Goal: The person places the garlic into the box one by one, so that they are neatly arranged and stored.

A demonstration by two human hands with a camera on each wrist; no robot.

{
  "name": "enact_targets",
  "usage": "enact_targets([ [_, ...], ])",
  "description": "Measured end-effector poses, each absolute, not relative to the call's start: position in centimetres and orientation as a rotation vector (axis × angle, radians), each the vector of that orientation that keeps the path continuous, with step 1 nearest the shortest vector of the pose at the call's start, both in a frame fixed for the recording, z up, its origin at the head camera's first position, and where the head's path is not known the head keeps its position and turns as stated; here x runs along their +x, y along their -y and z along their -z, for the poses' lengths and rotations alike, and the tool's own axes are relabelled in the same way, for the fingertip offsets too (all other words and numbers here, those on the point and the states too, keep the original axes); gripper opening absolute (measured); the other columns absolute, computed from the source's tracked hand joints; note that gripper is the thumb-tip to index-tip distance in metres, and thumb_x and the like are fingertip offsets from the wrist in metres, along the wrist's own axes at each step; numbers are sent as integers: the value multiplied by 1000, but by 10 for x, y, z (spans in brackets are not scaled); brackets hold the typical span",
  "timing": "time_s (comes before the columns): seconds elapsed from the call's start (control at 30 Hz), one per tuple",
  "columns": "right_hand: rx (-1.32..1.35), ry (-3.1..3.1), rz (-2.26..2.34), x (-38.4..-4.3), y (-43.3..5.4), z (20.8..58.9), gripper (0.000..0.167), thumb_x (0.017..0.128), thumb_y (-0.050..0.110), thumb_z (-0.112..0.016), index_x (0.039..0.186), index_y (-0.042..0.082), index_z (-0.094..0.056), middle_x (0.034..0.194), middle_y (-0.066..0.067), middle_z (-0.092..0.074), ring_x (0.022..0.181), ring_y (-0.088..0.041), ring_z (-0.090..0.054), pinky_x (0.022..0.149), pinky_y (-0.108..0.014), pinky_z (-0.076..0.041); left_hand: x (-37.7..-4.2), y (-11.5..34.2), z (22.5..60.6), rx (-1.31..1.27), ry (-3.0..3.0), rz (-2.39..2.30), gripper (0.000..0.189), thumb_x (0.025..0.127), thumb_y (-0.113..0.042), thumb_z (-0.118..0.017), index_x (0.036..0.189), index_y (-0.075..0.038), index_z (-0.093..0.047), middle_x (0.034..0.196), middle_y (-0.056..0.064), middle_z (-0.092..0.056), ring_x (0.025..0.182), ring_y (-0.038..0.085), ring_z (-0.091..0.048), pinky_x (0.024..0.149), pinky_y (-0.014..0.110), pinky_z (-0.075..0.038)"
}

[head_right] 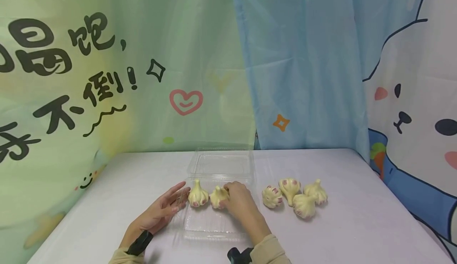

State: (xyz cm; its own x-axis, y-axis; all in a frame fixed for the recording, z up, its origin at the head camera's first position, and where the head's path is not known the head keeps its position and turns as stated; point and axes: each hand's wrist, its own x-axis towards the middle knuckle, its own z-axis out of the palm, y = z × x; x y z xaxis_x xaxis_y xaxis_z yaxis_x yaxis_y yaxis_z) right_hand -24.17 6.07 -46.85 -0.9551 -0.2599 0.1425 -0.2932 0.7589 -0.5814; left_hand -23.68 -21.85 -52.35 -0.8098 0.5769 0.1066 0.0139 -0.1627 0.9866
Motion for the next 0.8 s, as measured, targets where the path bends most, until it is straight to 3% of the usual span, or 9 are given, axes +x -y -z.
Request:
enact_targets([
  [0.13,455,2910,-959,-241,-60,467,43,73,15,-79,111,-1,-66,96,-10,-67,84,-21,-63,76,-37,-54,-237,219,523,650,-1735,-2027,81,92,-6,-58,153,-10,-5,158,24,-1,146,38,-3,118,37,-19],
  [0.3,456,2917,-913,-239,-59,464,42,74,15,-78,111,-1,-66,98,-11,-67,86,-22,-63,77,-37,-54,-237,218,524,657,-1738,-2030,81,92,-7,-58,153,-9,-6,158,25,-1,146,39,-3,119,45,-12],
  [0.43,467,2897,-896,-238,-60,464,40,74,14,-78,109,-2,-66,96,-12,-67,85,-23,-63,76,-38,-53,-239,219,526,672,-1727,-2026,81,92,-9,-59,153,-8,-5,158,25,1,146,39,-1,119,45,-11],
  [0.8,473,2886,-877,-238,-57,463,39,74,13,-77,108,-3,-67,97,-13,-67,84,-23,-63,77,-38,-53,-237,220,525,701,-1706,-2035,80,93,-6,-57,153,-7,-4,157,28,2,145,41,0,113,22,-27],
])
